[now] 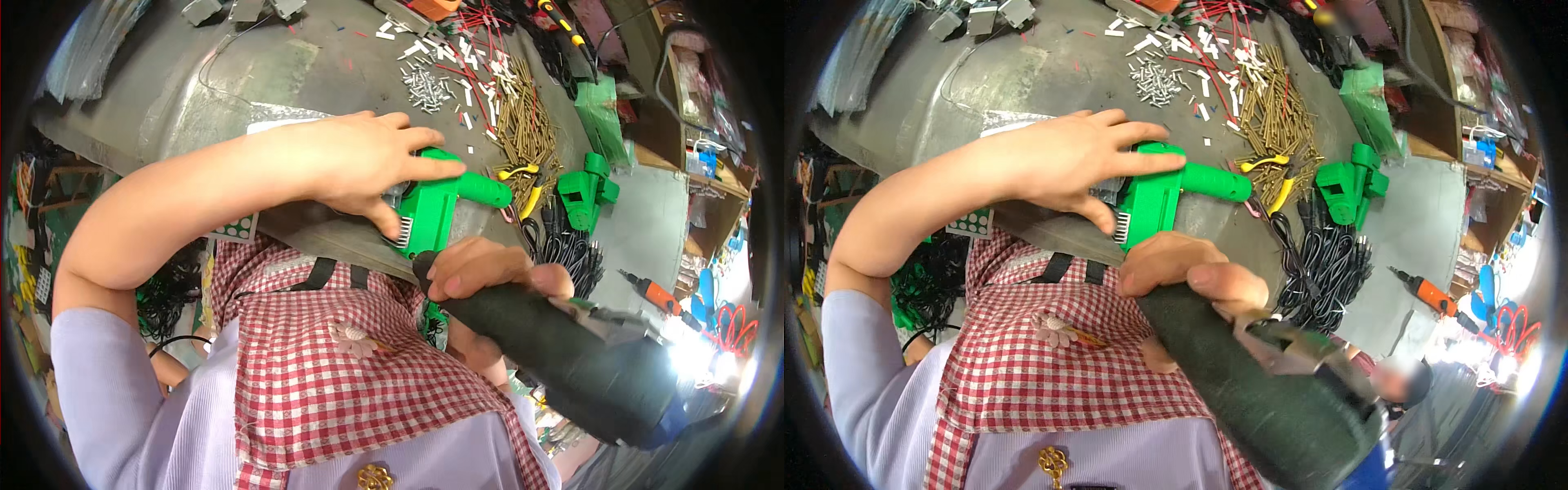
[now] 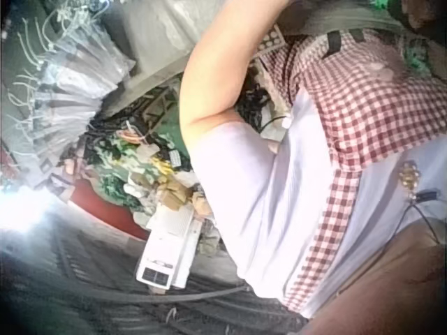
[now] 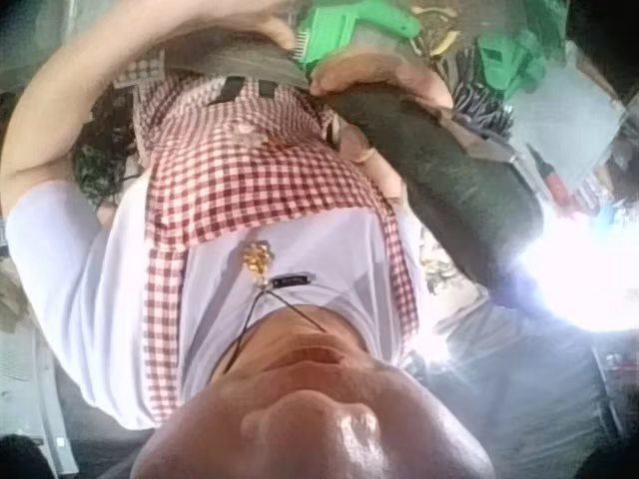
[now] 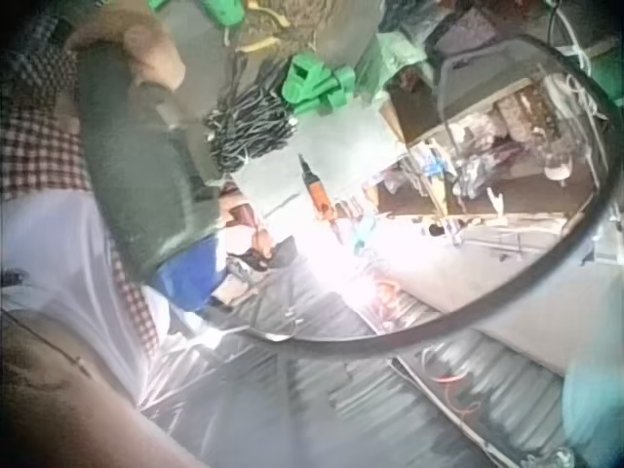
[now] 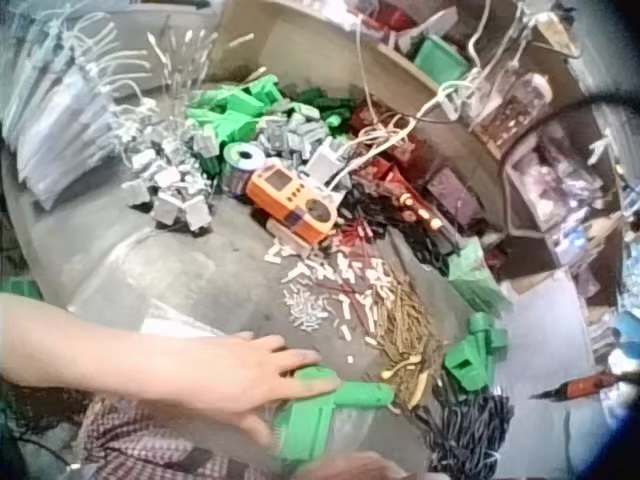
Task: Assemble internal wiring and components into a green plastic electronic housing using an electric screwdriver.
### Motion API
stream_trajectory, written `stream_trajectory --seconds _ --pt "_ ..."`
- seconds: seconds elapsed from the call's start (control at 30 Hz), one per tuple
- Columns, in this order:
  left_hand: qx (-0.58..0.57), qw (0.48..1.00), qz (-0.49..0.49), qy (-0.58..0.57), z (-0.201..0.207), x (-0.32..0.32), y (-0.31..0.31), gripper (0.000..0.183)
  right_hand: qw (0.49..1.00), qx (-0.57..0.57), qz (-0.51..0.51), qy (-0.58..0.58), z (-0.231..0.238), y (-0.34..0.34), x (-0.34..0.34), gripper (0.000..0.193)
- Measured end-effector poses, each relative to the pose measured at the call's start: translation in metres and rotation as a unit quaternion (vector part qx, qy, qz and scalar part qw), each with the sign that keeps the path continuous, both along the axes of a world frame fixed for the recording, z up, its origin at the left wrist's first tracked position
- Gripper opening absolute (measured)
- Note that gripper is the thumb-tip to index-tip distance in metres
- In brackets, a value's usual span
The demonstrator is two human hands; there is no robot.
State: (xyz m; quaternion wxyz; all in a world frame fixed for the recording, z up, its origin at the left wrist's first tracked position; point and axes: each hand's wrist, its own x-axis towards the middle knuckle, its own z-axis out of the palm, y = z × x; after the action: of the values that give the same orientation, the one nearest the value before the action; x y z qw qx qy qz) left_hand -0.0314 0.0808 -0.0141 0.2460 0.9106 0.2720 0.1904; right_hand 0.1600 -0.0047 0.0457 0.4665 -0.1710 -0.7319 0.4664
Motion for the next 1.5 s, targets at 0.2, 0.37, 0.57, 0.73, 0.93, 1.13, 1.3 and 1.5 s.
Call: stream_trajectory --seconds 0.2,0.37,0.57,0.73,0.93,1.13,1.3,1.5 --pt "0.056 0.996 0.009 0.065 0.000 0.000 -0.008 0.076 0.997 -0.067 -0.033 0.019 0.000 0.001 -0.006 0.072" --pt "0.072 0.992 0.061 0.087 0.005 0.003 -0.021 0.076 0.999 0.039 0.005 -0.011 0.000 0.005 -0.003 0.083" --pt "0.076 0.995 0.045 0.049 -0.002 0.002 -0.027 0.077 0.992 -0.114 -0.052 -0.003 0.022 0.014 -0.002 0.072" --pt "0.054 0.998 -0.017 0.039 0.009 0.001 -0.031 0.066 0.962 -0.030 -0.219 0.158 0.012 0.051 0.005 0.085" --pt "0.040 0.998 -0.033 0.031 0.008 0.000 -0.026 0.050 0.989 -0.029 -0.113 0.094 -0.008 0.063 0.008 0.084" --pt "0.035 0.997 -0.042 0.050 0.011 0.001 -0.024 0.049 0.988 -0.061 -0.071 0.123 -0.009 0.072 0.007 0.078" --pt "0.019 0.998 -0.044 0.042 0.010 0.001 -0.022 0.048 0.990 -0.084 -0.053 0.098 -0.003 0.078 0.010 0.072" --pt "0.070 0.995 -0.043 0.050 0.010 -0.002 -0.026 0.040 0.998 -0.017 -0.038 0.050 -0.007 0.076 0.006 0.062"
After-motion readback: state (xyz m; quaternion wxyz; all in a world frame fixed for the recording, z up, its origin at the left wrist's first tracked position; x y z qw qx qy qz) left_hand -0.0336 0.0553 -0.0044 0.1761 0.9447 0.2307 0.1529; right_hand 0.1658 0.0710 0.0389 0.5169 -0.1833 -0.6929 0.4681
